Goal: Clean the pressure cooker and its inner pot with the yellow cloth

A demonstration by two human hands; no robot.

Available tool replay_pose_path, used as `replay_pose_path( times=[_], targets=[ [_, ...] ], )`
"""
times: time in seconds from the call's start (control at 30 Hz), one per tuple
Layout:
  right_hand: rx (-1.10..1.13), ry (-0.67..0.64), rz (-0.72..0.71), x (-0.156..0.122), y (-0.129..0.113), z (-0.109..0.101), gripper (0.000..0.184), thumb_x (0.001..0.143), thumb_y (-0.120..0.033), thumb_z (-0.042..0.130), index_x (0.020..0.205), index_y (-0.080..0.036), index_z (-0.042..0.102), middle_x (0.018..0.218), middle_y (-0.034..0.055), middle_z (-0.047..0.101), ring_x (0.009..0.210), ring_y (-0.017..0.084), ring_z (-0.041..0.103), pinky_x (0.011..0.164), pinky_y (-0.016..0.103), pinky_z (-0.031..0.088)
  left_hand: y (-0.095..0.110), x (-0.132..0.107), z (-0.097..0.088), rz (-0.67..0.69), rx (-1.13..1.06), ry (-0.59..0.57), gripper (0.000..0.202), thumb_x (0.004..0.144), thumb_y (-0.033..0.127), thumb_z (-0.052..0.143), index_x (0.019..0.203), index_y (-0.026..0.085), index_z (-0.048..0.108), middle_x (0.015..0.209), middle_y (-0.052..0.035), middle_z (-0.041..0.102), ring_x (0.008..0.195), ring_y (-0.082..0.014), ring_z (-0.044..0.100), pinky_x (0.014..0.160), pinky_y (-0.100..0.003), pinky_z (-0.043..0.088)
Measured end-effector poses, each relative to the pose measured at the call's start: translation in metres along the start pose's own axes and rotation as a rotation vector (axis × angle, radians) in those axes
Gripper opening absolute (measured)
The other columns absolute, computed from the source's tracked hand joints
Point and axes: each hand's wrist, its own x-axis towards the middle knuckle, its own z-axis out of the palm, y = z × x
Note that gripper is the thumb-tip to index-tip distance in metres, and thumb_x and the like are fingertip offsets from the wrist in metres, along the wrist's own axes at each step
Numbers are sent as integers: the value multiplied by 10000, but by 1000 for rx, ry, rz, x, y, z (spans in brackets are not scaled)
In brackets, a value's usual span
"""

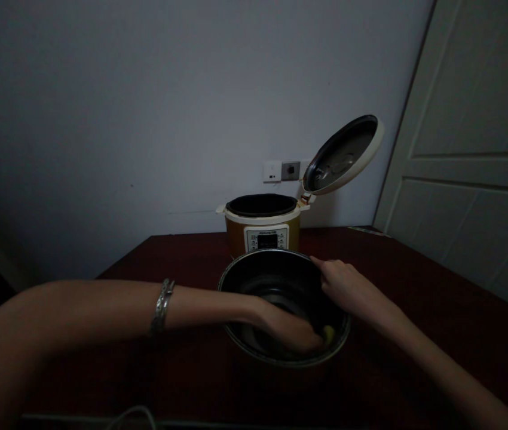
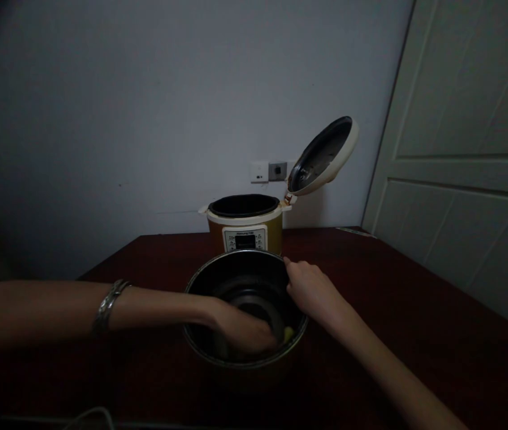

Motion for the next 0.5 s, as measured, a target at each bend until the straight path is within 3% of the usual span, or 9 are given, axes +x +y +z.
replay_pose_path(
  times=[0.1, 0.2, 0.33, 0.4, 0.43, 0.5],
  targets=[
    [56, 18, 9, 0, 1, -1, 565, 794, -52, 373, 1352, -64, 465, 1138, 196, 655, 1025, 270, 642, 858, 359, 469, 5, 7, 3, -5, 169, -25, 233, 785, 112, 379, 643, 173, 553, 720, -92, 675, 647, -192, 615, 608, -312, 498],
    [139, 0, 0, 0, 6, -2, 499, 873, -132, 349, 1355, -122, 478, 1201, 159, 636, 1076, 262, 623, 898, 362, 459, 13, -1, -6, -103, 154, -6, 302, 844, 174, 324, 755, 135, 610, 847, -151, 690, 740, -213, 639, 668, -335, 501],
    [87, -42, 6, -2, 14, -13, 491, 946, -405, 338, 1379, -206, 456, 1209, 131, 634, 1057, 299, 624, 892, 424, 461, 26, -31, -42, -257, 34, -93, 389, 900, 349, 334, 818, 127, 643, 789, -91, 684, 674, -178, 627, 647, -308, 499],
    [-9, 1, 66, -6, 11, -23, 503, 941, -466, 341, 1388, -260, 441, 1207, 131, 623, 1003, 319, 639, 842, 453, 474, 32, -51, -67, -327, -33, -124, 402, 911, 351, 325, 841, 143, 662, 739, -64, 678, 633, -160, 624, 637, -297, 494],
    [-56, 41, 86, -9, 7, -28, 488, 938, -463, 353, 1379, -280, 451, 1200, 130, 619, 981, 322, 643, 817, 455, 480, 32, -61, -80, -375, 69, -2, 397, 901, 369, 362, 803, 140, 672, 707, -68, 669, 627, -165, 621, 649, -303, 489],
    [-81, 108, 32, -12, -6, -36, 434, 938, -409, 382, 1334, -284, 509, 1167, 120, 623, 956, 299, 644, 798, 423, 486, 29, -78, -102, -561, 400, 359, 347, 842, 417, 496, 806, 133, 692, 745, -108, 674, 744, -219, 632, 736, -344, 470]
  ],
)
